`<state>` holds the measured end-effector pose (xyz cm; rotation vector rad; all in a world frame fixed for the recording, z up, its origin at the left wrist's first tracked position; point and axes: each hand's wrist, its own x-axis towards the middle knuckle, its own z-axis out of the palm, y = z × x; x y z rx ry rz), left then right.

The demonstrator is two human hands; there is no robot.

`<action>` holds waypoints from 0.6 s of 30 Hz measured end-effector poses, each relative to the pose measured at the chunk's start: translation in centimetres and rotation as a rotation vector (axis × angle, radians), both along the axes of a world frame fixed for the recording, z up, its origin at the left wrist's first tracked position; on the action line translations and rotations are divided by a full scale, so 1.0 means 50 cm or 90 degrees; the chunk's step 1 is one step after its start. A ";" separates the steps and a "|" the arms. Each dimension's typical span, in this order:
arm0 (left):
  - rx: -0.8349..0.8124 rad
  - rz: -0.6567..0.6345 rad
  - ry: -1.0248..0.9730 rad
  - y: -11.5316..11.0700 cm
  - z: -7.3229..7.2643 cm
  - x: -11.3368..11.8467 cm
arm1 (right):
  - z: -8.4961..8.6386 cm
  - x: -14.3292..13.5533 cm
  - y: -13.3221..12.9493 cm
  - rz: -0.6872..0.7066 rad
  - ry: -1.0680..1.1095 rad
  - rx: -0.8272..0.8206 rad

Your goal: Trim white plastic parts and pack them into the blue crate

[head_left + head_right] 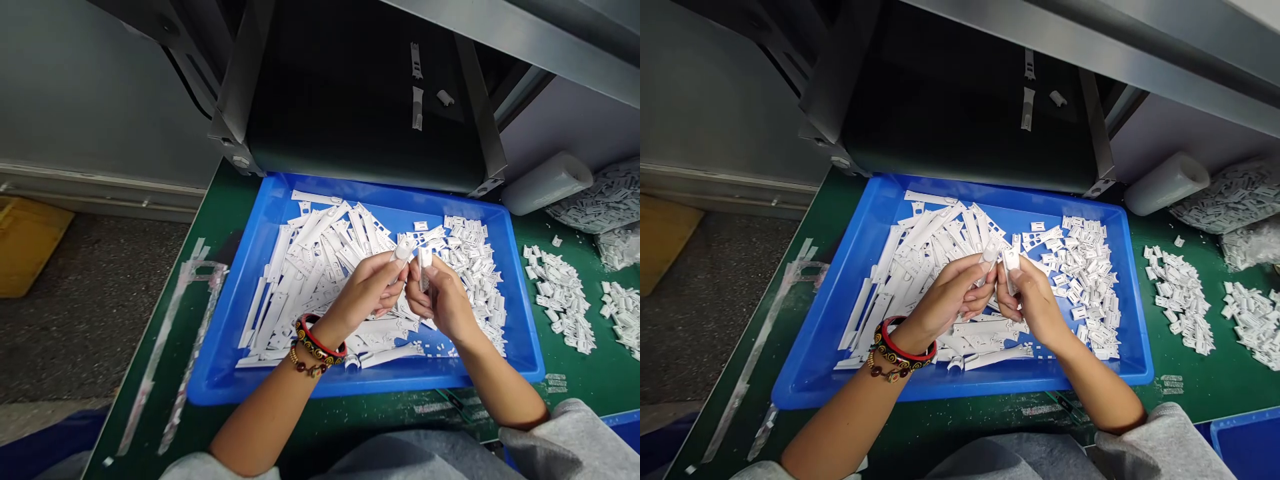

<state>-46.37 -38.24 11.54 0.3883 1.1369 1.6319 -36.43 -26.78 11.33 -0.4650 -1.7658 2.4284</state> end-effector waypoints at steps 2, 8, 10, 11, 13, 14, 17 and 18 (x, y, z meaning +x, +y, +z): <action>0.010 -0.014 0.001 0.003 -0.005 -0.002 | -0.007 -0.002 0.003 -0.042 -0.001 0.015; -0.038 -0.067 0.104 0.031 -0.033 0.011 | -0.048 -0.017 0.012 -0.104 -0.024 0.207; -0.037 -0.075 0.201 0.043 -0.046 0.016 | -0.060 -0.026 0.020 -0.137 -0.012 0.245; -0.029 -0.085 0.269 0.045 -0.053 0.016 | -0.062 -0.029 0.027 -0.183 0.000 0.245; -0.048 -0.105 0.443 0.039 -0.068 0.013 | -0.059 -0.026 0.048 -0.325 0.029 0.199; -0.088 -0.103 0.539 0.030 -0.075 0.007 | -0.054 -0.018 0.062 -0.405 0.049 0.164; -0.224 -0.028 0.719 -0.010 -0.092 -0.026 | -0.038 0.044 0.104 -0.561 0.129 0.082; -0.254 -0.006 0.753 -0.019 -0.095 -0.041 | -0.038 0.074 0.114 -0.570 0.146 0.071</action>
